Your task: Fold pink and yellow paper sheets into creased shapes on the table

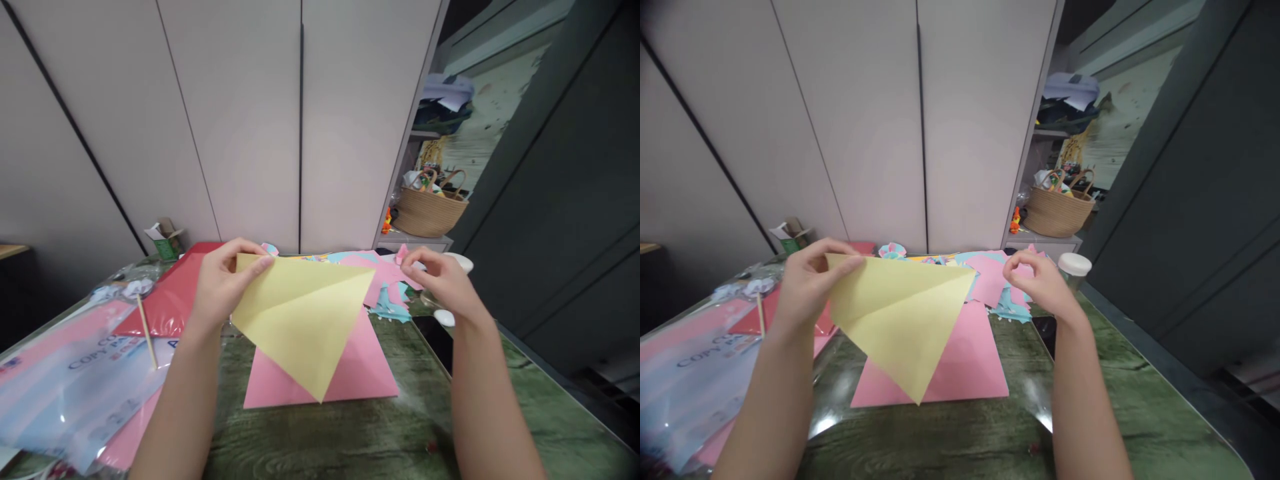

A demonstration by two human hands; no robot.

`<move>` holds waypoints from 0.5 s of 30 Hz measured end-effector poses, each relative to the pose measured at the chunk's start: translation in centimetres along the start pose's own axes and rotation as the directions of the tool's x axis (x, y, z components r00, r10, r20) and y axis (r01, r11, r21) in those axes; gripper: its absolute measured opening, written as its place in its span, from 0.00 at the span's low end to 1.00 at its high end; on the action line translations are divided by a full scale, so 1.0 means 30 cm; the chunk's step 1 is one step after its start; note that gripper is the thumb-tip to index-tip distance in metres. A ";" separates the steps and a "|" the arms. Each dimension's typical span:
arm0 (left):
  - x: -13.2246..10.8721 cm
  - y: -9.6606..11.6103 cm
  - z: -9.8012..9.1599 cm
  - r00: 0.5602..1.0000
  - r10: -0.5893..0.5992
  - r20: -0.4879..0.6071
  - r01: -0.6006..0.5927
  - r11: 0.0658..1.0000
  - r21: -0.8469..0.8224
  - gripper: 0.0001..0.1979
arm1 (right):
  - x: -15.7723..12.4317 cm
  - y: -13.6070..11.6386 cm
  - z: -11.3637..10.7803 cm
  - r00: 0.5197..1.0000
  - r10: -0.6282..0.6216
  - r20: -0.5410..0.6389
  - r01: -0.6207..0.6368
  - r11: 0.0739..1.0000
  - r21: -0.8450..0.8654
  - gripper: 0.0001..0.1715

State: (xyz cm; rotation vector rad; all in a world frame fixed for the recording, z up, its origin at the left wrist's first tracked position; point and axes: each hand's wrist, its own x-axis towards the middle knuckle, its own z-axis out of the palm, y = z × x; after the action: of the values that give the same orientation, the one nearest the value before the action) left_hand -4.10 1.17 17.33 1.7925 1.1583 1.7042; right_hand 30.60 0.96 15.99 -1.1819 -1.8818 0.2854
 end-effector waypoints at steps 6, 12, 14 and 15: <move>-0.009 -0.019 0.059 0.999 -0.024 0.040 0.026 0.998 -0.057 0.06 | 0.004 -0.077 0.075 0.998 -0.058 -0.038 0.060 0.996 0.059 0.17; 0.028 -0.093 0.109 0.990 0.028 0.139 -0.046 0.990 0.132 0.04 | 0.022 -0.080 0.147 0.981 0.028 -0.192 -0.007 0.994 0.107 0.11; 0.018 -0.086 0.129 0.978 0.153 0.143 -0.195 0.916 0.350 0.06 | 0.014 -0.098 0.152 0.976 -0.067 -0.208 0.064 0.998 -0.019 0.08; 0.005 -0.073 0.142 0.962 0.222 0.157 -0.269 0.861 0.431 0.07 | 0.008 -0.115 0.155 0.975 -0.121 -0.185 0.108 0.991 -0.079 0.07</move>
State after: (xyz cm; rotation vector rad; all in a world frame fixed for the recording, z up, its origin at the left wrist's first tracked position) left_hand -0.67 3.60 15.01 2.3687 1.4163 1.5357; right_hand 24.86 0.47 15.38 -1.1000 -1.7953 0.0425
